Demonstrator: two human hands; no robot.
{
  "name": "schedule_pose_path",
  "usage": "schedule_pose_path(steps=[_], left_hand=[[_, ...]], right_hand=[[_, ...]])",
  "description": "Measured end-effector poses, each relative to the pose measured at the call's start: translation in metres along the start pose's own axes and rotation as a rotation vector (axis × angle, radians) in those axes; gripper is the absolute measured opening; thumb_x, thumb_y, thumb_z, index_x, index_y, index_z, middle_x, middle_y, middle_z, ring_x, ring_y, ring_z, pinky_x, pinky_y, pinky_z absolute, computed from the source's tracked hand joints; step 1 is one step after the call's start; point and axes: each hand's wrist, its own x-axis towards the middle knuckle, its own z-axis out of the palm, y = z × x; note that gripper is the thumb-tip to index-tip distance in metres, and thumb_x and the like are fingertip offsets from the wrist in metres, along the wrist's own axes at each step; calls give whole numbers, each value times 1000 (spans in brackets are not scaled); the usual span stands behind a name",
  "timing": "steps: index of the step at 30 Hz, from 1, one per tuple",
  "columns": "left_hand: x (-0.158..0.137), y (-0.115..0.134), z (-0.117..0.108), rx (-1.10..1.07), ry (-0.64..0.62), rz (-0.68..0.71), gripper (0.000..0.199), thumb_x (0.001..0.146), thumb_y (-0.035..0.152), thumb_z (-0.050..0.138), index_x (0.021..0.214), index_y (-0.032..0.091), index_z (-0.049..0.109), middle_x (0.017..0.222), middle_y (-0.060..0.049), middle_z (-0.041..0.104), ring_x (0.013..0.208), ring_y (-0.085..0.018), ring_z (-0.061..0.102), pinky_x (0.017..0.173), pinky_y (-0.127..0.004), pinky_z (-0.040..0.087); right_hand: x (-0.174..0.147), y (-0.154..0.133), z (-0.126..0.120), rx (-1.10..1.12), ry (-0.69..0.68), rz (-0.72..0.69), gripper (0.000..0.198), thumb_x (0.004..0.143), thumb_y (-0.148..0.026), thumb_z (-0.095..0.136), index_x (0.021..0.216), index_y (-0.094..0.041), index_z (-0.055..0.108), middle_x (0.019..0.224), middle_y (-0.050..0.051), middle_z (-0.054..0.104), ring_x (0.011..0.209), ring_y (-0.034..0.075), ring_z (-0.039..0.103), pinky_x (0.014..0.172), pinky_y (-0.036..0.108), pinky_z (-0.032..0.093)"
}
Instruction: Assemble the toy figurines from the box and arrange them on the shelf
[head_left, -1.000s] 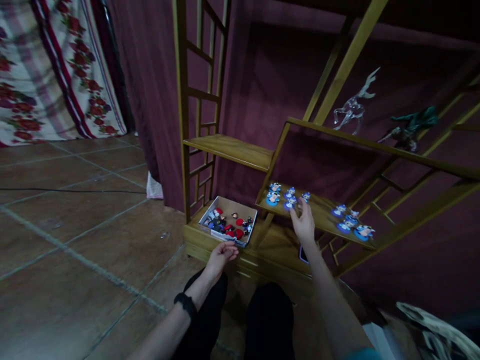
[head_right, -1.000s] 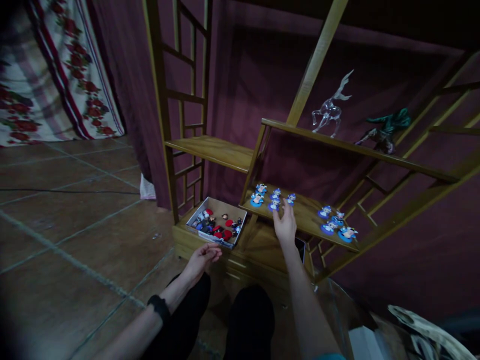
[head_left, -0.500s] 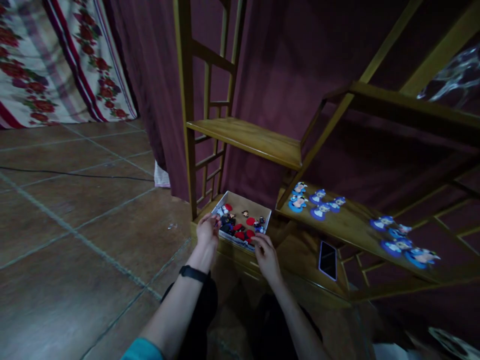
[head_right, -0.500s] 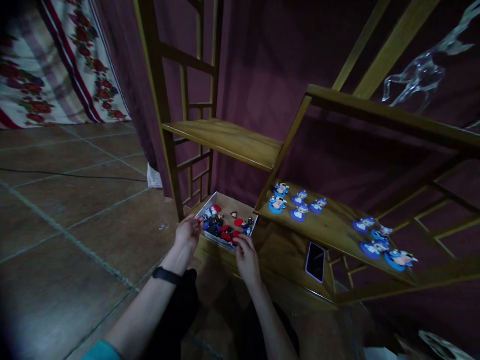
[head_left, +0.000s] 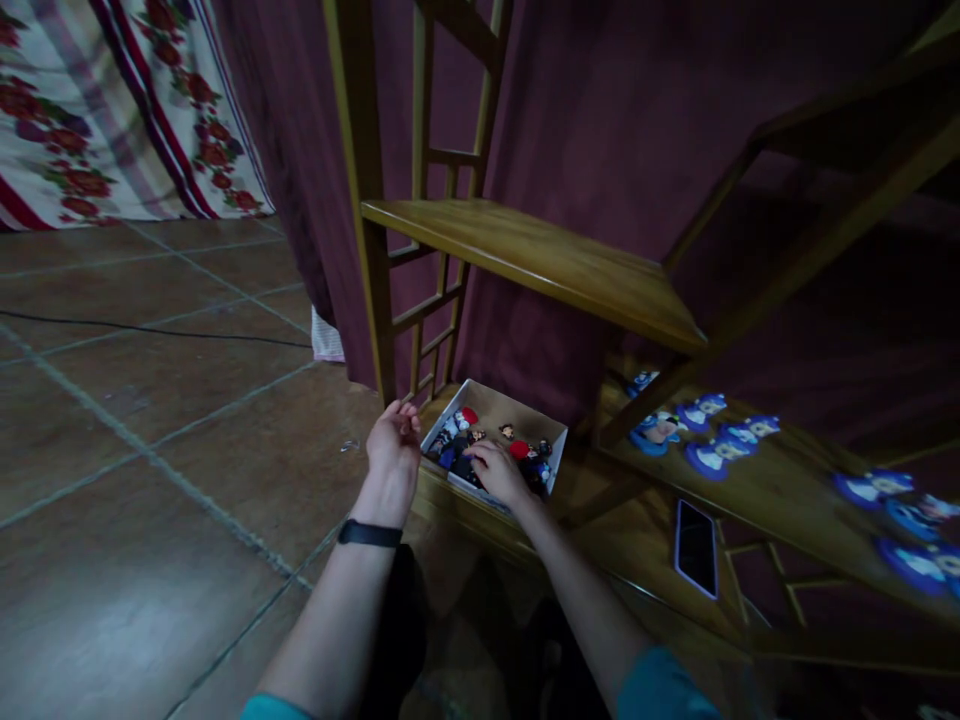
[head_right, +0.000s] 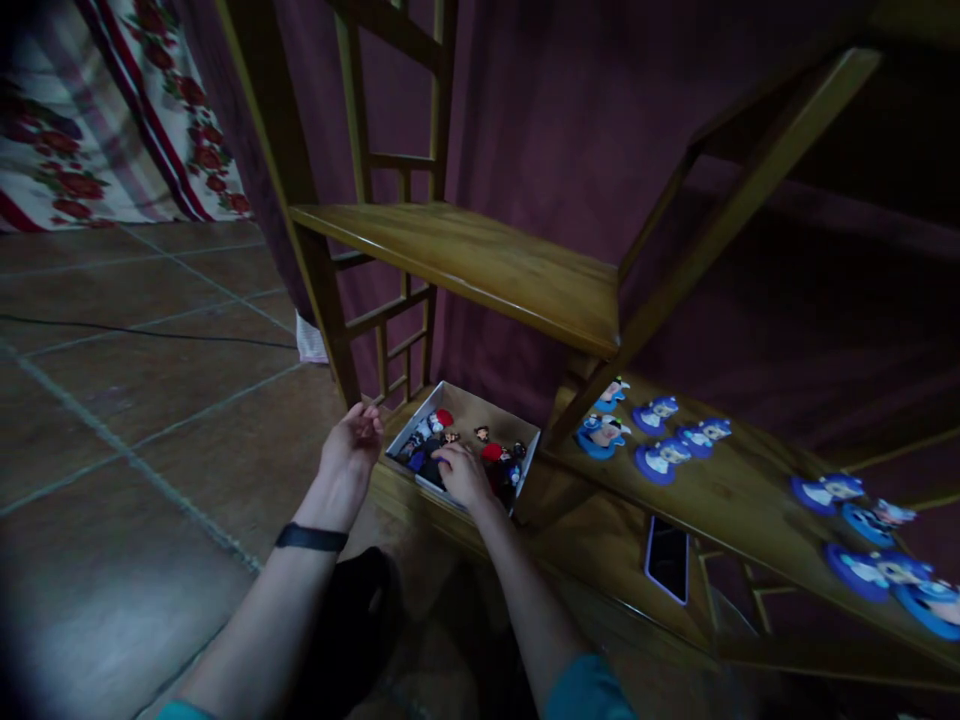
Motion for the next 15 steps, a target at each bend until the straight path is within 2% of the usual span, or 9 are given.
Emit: schedule_pose_path(steps=[3, 6, 8, 12, 15], left_hand=[[8, 2, 1, -15, -9, 10, 24, 73, -4, 40, 82, 14, 51, 66, 0, 53, 52, -4, 52, 47, -10, 42], [11, 5, 2, -16, 2, -38, 19, 76, 0, 41, 81, 15, 52, 66, 0, 55, 51, -4, 53, 45, -11, 43], [11, 6, 3, -15, 6, -64, 18, 78, 1, 42, 81, 15, 53, 66, -1, 55, 50, -5, 53, 45, -12, 43], [11, 5, 4, -19, -2, -91, 16, 80, 4, 42, 83, 14, 53, 65, -1, 56, 50, -5, 54, 45, -13, 43], [11, 1, 6, -19, -3, -117, 19, 78, 1, 42, 86, 14, 54, 66, -2, 57, 49, -5, 54, 45, -13, 44]], right_hand=[[11, -1, 7, -96, -76, -70, 27, 79, -24, 54, 106, -28, 58, 114, 1, 57, 110, 19, 46, 98, 38, 28], [12, 8, 6, -182, -113, -108, 30, 76, -34, 58, 106, -28, 57, 123, 1, 51, 116, 21, 39, 102, 42, 19], [10, 19, 1, -221, -112, -61, 28, 76, -35, 58, 103, -26, 58, 126, 2, 48, 117, 21, 37, 100, 41, 21], [4, 41, -15, -308, -92, 136, 17, 80, -27, 52, 93, -24, 61, 119, 4, 51, 112, 21, 41, 94, 38, 29], [2, 46, -23, -335, -53, 182, 20, 81, -25, 49, 99, -25, 60, 120, 5, 50, 108, 21, 44, 92, 37, 30]])
